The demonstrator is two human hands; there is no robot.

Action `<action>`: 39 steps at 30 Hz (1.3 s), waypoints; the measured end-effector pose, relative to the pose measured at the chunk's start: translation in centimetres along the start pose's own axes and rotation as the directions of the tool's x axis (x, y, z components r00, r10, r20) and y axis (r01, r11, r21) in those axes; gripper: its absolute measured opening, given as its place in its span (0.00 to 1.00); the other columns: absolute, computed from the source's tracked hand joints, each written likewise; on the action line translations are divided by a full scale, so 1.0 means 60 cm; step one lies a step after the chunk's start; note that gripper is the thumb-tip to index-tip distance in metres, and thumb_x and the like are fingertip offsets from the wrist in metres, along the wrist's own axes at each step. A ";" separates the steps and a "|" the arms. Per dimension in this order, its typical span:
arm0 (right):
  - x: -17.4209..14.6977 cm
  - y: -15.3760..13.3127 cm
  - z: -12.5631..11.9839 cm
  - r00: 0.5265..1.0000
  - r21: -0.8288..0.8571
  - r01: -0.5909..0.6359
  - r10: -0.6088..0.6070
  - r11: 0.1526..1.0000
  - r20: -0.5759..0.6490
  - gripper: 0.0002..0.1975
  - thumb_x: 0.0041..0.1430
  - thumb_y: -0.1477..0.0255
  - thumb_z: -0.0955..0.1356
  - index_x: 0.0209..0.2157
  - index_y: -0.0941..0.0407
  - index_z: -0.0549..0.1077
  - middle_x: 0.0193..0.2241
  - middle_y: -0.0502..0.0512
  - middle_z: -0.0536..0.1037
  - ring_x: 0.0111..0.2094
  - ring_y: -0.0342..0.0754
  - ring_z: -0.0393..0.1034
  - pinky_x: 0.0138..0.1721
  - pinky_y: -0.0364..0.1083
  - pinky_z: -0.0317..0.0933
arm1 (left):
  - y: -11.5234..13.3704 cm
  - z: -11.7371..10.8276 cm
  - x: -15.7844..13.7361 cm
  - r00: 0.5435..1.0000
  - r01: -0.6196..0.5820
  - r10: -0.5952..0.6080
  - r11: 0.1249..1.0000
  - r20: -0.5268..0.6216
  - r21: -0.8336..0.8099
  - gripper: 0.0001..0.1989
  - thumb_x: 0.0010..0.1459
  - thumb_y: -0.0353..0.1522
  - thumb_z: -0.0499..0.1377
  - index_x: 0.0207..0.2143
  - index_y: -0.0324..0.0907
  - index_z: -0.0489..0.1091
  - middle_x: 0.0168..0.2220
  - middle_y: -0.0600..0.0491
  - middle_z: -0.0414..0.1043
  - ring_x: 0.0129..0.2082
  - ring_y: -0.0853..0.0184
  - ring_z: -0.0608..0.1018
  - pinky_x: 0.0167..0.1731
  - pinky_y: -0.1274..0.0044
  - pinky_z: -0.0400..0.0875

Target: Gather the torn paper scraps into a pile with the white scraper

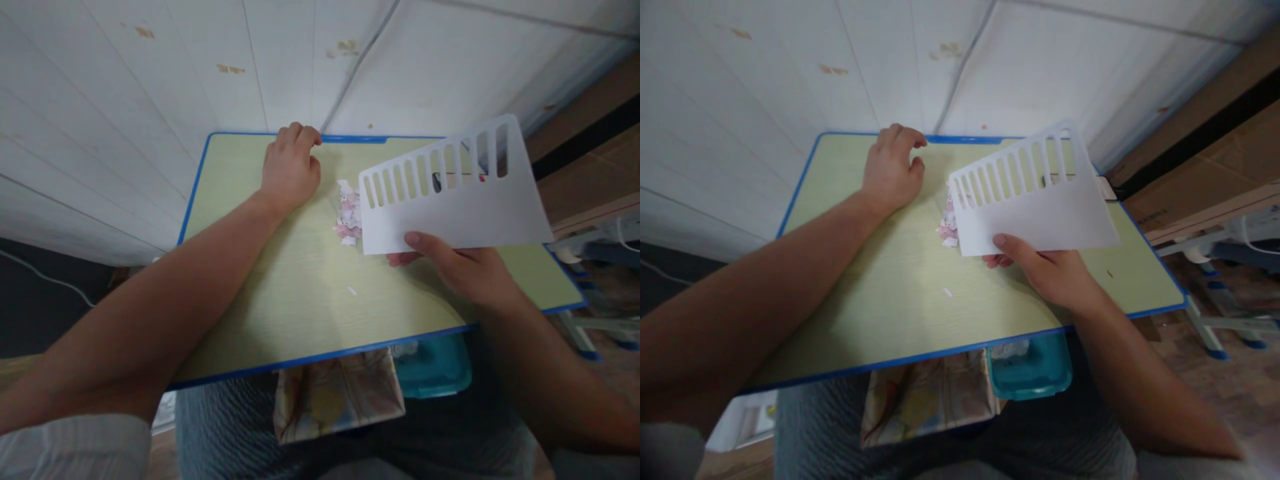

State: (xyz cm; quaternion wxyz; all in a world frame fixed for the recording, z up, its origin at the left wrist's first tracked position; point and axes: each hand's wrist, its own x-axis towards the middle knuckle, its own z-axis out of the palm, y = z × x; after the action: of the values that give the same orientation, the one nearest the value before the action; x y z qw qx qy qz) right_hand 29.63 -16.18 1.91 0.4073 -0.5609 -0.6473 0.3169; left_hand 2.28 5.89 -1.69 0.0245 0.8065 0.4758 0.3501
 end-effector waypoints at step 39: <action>-0.063 0.013 0.008 0.988 -0.162 -0.060 0.035 0.985 -0.150 0.22 0.73 0.51 0.79 0.25 0.45 0.82 0.30 0.54 0.88 0.37 0.63 0.86 0.57 0.64 0.80 | -0.013 0.007 -0.022 0.981 0.177 -0.170 0.982 0.095 -0.066 0.14 0.65 0.47 0.64 0.51 0.63 0.82 0.54 0.48 0.83 0.68 0.39 0.67 0.71 0.42 0.64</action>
State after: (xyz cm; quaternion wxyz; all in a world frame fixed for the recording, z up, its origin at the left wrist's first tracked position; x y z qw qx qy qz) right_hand 29.70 -19.76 0.33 0.3980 -0.6298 -0.6262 0.2297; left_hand 1.58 5.42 -3.00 0.1060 0.7751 0.5295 0.3280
